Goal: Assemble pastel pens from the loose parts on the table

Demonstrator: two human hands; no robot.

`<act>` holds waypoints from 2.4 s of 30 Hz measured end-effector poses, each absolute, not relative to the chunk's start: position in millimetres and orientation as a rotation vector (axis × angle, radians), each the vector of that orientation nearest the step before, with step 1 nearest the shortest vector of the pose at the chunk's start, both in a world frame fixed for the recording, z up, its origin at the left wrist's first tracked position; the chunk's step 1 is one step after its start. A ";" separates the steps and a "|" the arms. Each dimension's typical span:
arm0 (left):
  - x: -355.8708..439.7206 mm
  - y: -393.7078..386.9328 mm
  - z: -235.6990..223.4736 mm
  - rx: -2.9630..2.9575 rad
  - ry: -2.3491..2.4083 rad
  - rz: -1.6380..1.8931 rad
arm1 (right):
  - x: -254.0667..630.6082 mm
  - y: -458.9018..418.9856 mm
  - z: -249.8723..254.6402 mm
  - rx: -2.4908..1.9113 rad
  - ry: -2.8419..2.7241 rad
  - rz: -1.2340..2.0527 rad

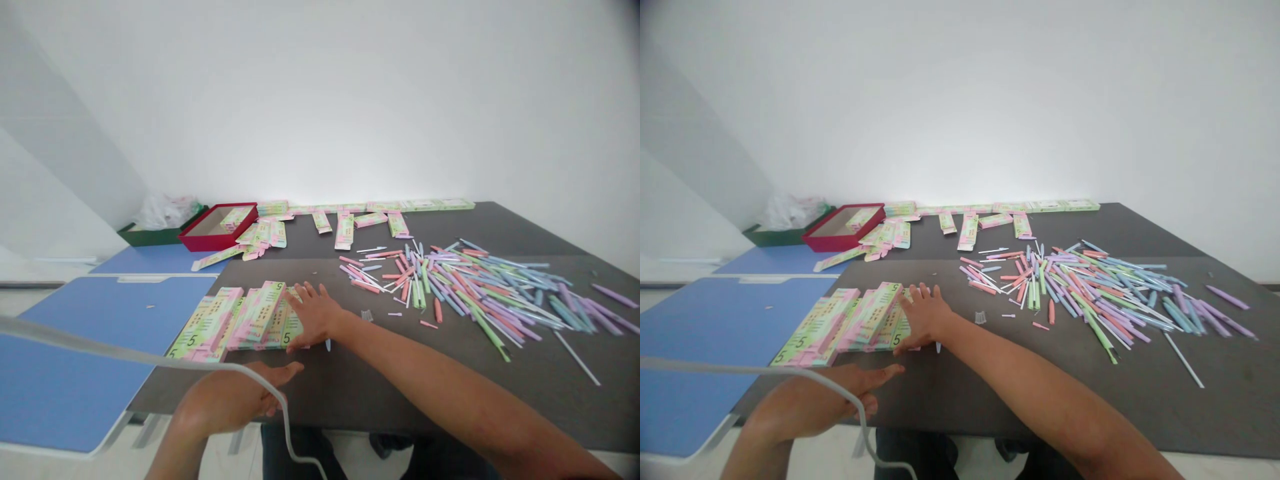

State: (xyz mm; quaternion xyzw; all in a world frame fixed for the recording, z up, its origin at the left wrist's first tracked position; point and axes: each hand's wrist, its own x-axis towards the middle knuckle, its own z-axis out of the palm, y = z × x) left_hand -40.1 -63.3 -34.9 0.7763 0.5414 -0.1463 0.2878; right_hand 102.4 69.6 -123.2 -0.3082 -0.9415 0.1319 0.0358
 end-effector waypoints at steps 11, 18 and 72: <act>-50.0 -78.2 -45.0 1.976 1.455 -0.405 | 97.7 88.6 -133.0 -0.863 -3.084 0.494; -48.4 -77.1 -49.1 1.982 1.458 -0.379 | 98.5 74.3 -130.9 -0.819 -3.096 0.425; -62.4 -103.4 -64.5 1.924 1.412 -0.298 | 68.9 68.0 -137.3 -0.951 -2.798 0.777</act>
